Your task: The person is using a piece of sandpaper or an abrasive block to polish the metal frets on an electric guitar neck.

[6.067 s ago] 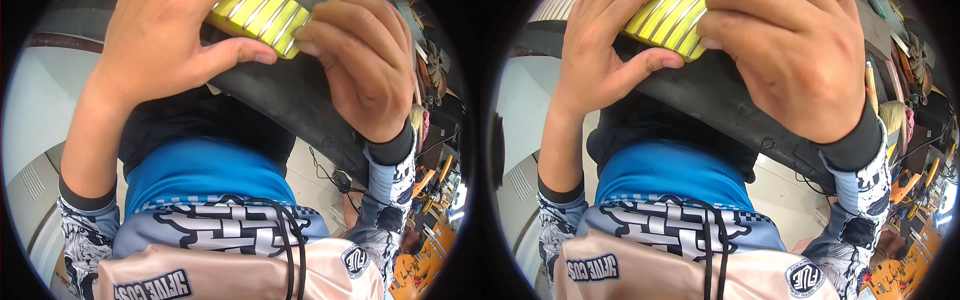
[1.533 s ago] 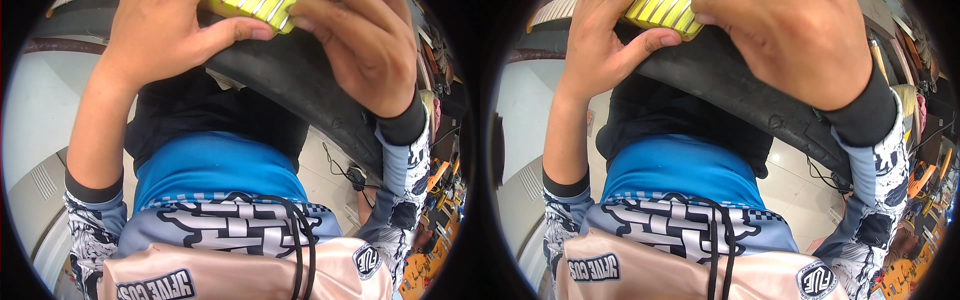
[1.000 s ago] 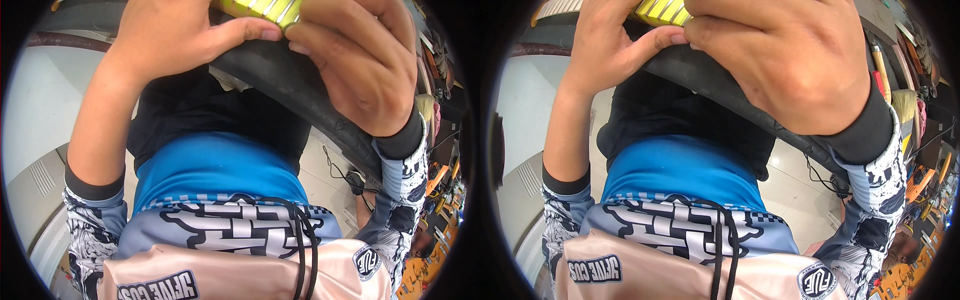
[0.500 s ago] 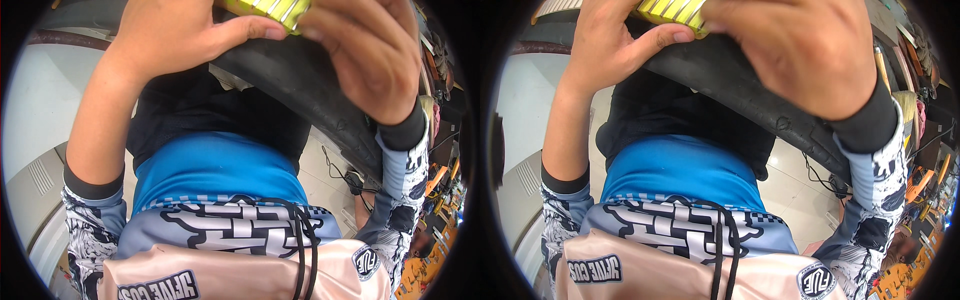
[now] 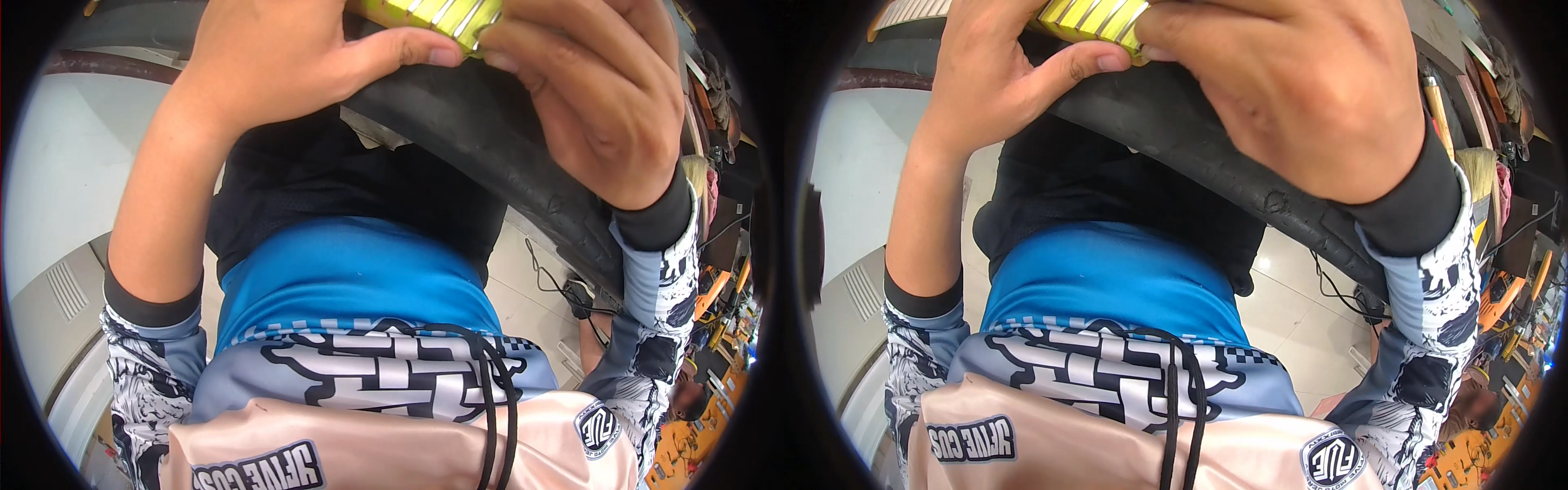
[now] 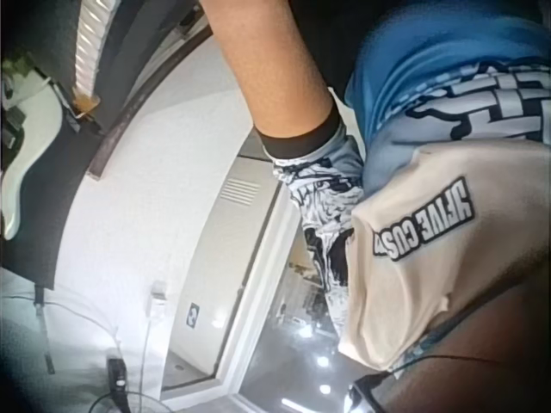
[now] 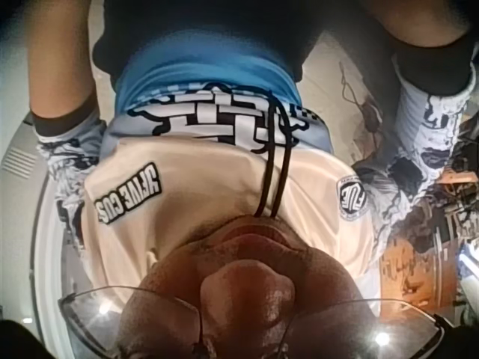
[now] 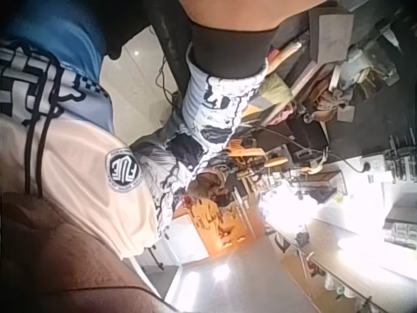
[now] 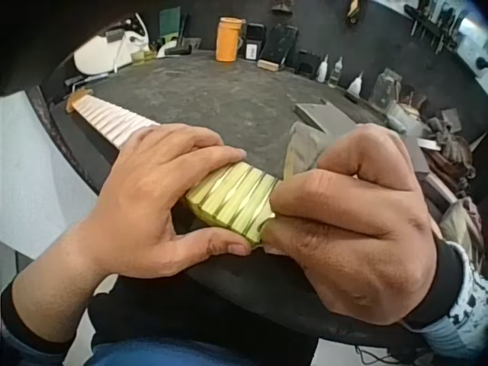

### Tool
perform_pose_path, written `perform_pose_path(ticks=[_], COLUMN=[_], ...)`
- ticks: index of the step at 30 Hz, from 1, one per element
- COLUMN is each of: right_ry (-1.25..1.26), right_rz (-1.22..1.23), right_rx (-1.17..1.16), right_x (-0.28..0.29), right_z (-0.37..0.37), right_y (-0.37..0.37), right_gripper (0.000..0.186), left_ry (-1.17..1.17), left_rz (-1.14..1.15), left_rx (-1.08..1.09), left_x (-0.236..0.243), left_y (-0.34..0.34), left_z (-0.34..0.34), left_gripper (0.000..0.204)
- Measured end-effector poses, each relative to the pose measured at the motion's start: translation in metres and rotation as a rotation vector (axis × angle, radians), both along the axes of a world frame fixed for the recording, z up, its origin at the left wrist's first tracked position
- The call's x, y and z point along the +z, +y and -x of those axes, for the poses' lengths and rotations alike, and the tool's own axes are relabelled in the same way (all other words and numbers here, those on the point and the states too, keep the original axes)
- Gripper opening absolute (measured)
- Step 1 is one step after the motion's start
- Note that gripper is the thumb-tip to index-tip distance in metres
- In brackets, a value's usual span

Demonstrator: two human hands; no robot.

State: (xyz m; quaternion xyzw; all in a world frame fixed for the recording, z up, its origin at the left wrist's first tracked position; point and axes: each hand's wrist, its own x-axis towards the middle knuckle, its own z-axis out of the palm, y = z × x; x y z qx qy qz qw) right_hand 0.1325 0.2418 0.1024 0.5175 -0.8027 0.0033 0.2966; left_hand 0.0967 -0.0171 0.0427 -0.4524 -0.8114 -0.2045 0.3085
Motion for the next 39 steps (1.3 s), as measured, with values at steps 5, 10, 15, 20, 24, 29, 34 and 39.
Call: perform_pose_path(ticks=[5, 10, 15, 20, 24, 29, 34, 39], right_ry=[0.086, 0.190, 0.114, 0.135, 0.111, 0.076, -0.005, 0.045], right_rz=[-0.048, 0.137, -0.024, 0.142, 0.168, 0.006, 0.089, 0.040], right_rx=[0.036, 0.199, 0.064, 0.223, 0.154, 0.108, -0.104, -0.190], right_x=[0.001, -0.001, 0.000, -0.006, -0.008, 0.005, -0.004, 0.017], right_z=[0.004, 0.001, 0.006, 0.003, 0.002, -0.001, 0.028, 0.026], right_y=[0.003, -0.012, 0.001, -0.011, -0.007, -0.006, 0.014, 0.036], right_gripper=[0.026, 0.026, 0.026, 0.027, 0.026, 0.022, 0.014, 0.014], left_ry=[0.007, -0.020, 0.016, 0.041, 0.003, 0.041, 0.072, 0.030], left_rz=[-0.081, -0.004, 0.007, 0.042, -0.030, -0.015, -0.019, -0.007], left_rx=[-0.071, -0.007, 0.002, 0.017, -0.035, -0.017, 0.022, -0.006], left_x=[-0.006, 0.005, 0.001, 0.002, -0.001, -0.003, -0.011, -0.003], left_y=[0.002, 0.002, 0.000, 0.001, 0.004, 0.001, -0.005, 0.004], left_z=[0.004, -0.006, -0.001, -0.002, 0.000, 0.002, 0.001, -0.004], left_gripper=[0.076, 0.076, 0.075, 0.075, 0.076, 0.076, 0.076, 0.078])
